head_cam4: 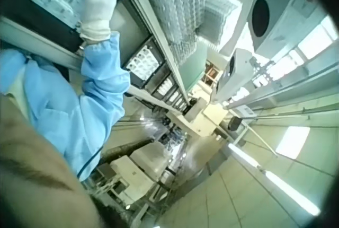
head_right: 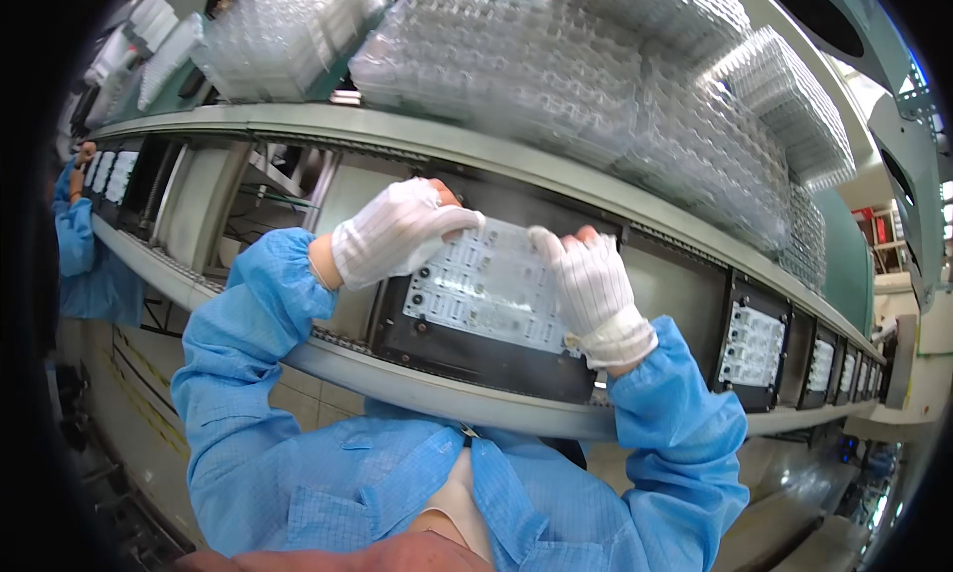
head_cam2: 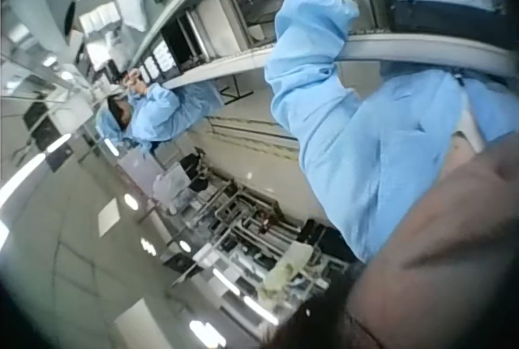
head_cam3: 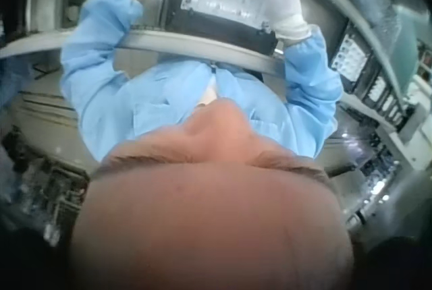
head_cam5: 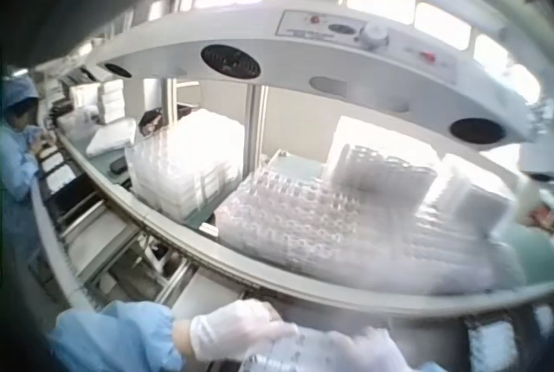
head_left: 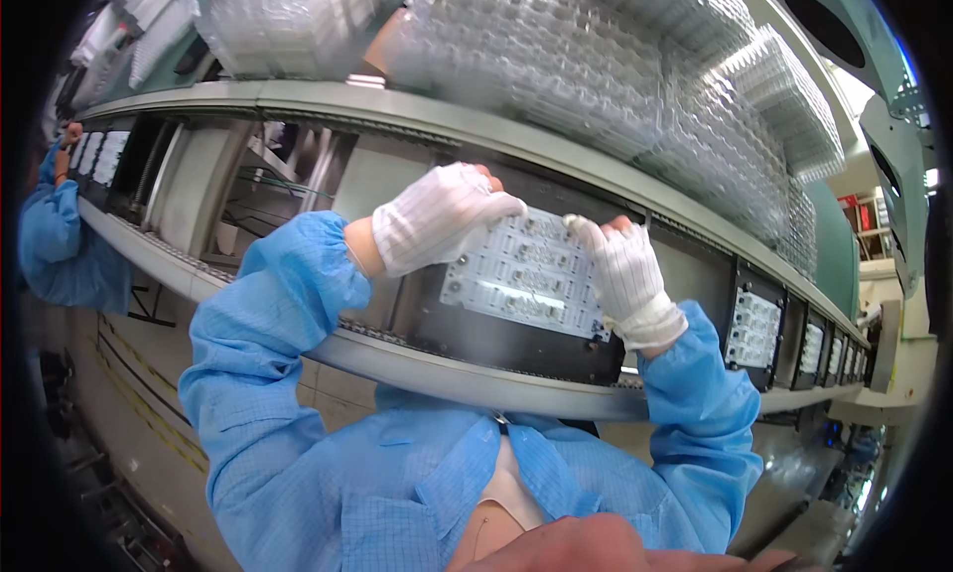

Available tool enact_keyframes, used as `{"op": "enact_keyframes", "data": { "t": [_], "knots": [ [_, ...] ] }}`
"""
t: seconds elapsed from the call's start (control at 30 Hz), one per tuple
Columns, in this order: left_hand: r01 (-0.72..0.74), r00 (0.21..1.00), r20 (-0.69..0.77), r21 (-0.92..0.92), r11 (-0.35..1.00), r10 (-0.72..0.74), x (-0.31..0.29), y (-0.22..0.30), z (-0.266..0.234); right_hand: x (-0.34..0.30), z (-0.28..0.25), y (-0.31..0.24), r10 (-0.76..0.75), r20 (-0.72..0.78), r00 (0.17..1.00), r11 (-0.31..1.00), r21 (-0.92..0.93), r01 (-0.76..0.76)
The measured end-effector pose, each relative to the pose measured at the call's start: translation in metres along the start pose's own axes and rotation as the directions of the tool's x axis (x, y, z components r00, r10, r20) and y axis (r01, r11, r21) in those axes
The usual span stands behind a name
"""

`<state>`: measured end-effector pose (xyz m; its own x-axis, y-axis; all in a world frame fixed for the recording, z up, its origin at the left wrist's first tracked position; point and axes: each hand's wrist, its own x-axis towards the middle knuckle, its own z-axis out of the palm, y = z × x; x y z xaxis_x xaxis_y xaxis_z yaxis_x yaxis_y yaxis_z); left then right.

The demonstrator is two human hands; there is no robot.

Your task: The worker picks up electronic components from plastic trays and places them onto printed circuit boards moving along a conveyor belt.

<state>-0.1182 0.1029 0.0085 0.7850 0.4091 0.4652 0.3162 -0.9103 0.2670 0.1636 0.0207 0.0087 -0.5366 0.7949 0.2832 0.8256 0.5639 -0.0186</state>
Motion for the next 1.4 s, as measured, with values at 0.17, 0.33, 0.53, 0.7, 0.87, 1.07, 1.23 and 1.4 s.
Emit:
{"op": "enact_keyframes", "data": {
  "t": [0.17,0.33,0.53,0.7,0.87,1.07,1.23,1.4],
  "knots": [
    [0.038,0.933,-0.357,0.008,0.999,-0.033,0.034,-0.021,-0.033,-0.016,-0.018,-0.003,-0.011,-0.020,1.000,0.999,0.034,0.012],
    [0.350,0.895,-0.413,0.421,0.837,-0.167,0.096,-0.142,-0.051,-0.021,-0.041,0.018,0.146,0.157,0.977,0.934,0.304,-0.188],
    [0.457,0.887,-0.120,0.371,0.809,-0.446,0.107,-0.213,-0.055,-0.043,-0.070,0.095,0.212,-0.110,0.971,0.975,0.092,-0.202],
    [0.497,0.867,-0.126,0.302,0.813,-0.483,0.103,-0.216,-0.081,-0.051,-0.081,0.202,0.606,-0.311,0.732,0.788,0.109,-0.606],
    [0.488,0.851,-0.218,-0.010,0.873,-0.478,0.101,-0.179,-0.083,-0.059,-0.089,0.288,0.740,-0.347,0.575,0.632,0.070,-0.771],
    [0.339,0.931,-0.093,-0.133,0.932,-0.352,0.077,-0.050,-0.080,-0.058,-0.072,0.350,0.771,-0.152,0.619,0.602,-0.147,-0.785],
    [0.279,0.959,-0.010,-0.124,0.952,-0.282,0.030,0.017,-0.063,-0.030,-0.058,0.327,0.805,-0.103,0.584,0.540,-0.279,-0.794],
    [0.123,0.992,0.017,-0.089,0.988,-0.122,0.018,0.046,-0.024,-0.051,-0.090,0.342,0.702,-0.279,0.655,0.635,-0.170,-0.754]
  ]
}}
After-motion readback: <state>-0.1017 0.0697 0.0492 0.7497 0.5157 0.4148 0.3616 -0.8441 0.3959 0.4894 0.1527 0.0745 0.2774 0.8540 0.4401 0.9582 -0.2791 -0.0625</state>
